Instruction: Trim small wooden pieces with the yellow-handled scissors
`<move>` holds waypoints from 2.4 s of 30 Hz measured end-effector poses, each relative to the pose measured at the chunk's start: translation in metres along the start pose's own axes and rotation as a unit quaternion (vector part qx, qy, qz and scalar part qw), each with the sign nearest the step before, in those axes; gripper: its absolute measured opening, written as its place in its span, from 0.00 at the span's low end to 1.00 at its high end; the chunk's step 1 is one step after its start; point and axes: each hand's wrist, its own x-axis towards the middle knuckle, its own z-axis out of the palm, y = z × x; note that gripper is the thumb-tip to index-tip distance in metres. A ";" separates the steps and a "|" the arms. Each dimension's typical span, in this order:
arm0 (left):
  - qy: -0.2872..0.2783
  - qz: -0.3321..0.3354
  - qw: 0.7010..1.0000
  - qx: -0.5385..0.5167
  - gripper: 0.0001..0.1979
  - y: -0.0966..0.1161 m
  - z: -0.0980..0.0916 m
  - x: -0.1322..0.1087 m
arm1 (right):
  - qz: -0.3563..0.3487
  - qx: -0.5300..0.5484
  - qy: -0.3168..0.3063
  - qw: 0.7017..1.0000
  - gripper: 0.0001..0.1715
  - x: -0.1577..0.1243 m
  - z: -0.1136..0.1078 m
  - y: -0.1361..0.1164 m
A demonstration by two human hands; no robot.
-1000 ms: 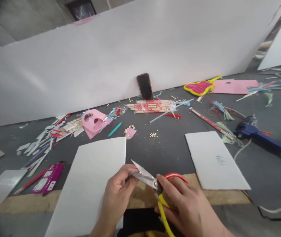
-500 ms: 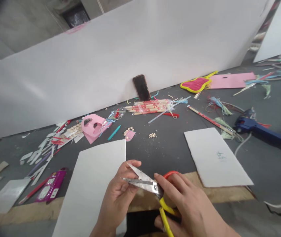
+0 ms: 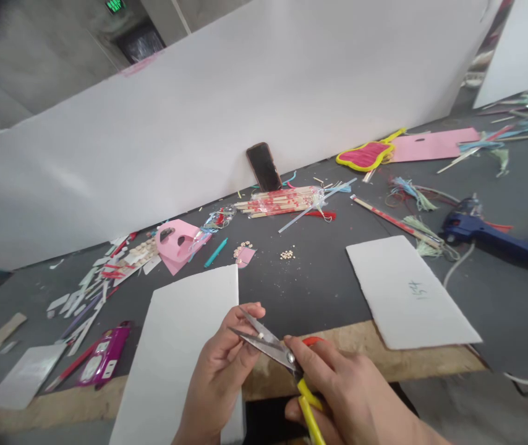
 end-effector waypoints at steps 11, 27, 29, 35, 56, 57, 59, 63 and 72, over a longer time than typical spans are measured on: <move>0.107 0.051 0.990 0.073 0.06 -0.006 0.009 0.000 | 0.049 -0.043 -0.003 0.998 0.27 0.002 0.004 0.000; 0.100 0.211 0.945 0.228 0.08 -0.013 0.005 0.001 | 0.008 -0.120 0.055 0.991 0.37 0.009 -0.001 -0.005; 0.083 0.194 0.955 0.208 0.06 -0.011 0.003 0.001 | 0.006 -0.127 0.054 0.990 0.36 0.009 -0.001 -0.005; 0.026 0.159 0.984 0.080 0.05 -0.009 0.000 0.003 | -0.001 -0.101 0.032 0.994 0.31 0.010 -0.003 -0.005; 0.054 0.076 0.993 0.066 0.03 -0.008 0.002 -0.002 | 0.037 -0.011 -0.037 0.999 0.23 0.007 0.005 -0.003; 0.064 0.074 0.993 0.072 0.03 -0.008 0.002 -0.003 | 0.038 -0.018 -0.035 0.999 0.23 0.008 0.005 -0.003; 0.084 0.072 0.990 0.084 0.03 -0.010 0.003 -0.003 | 0.039 -0.034 -0.026 0.998 0.23 0.009 0.005 -0.004; 0.097 0.112 0.982 0.117 0.04 -0.013 0.003 -0.003 | 0.032 -0.067 0.000 0.997 0.25 0.010 0.004 -0.006; 0.057 0.155 0.986 0.028 0.04 -0.010 0.004 -0.002 | 0.014 -0.073 0.042 0.996 0.39 0.014 -0.004 -0.011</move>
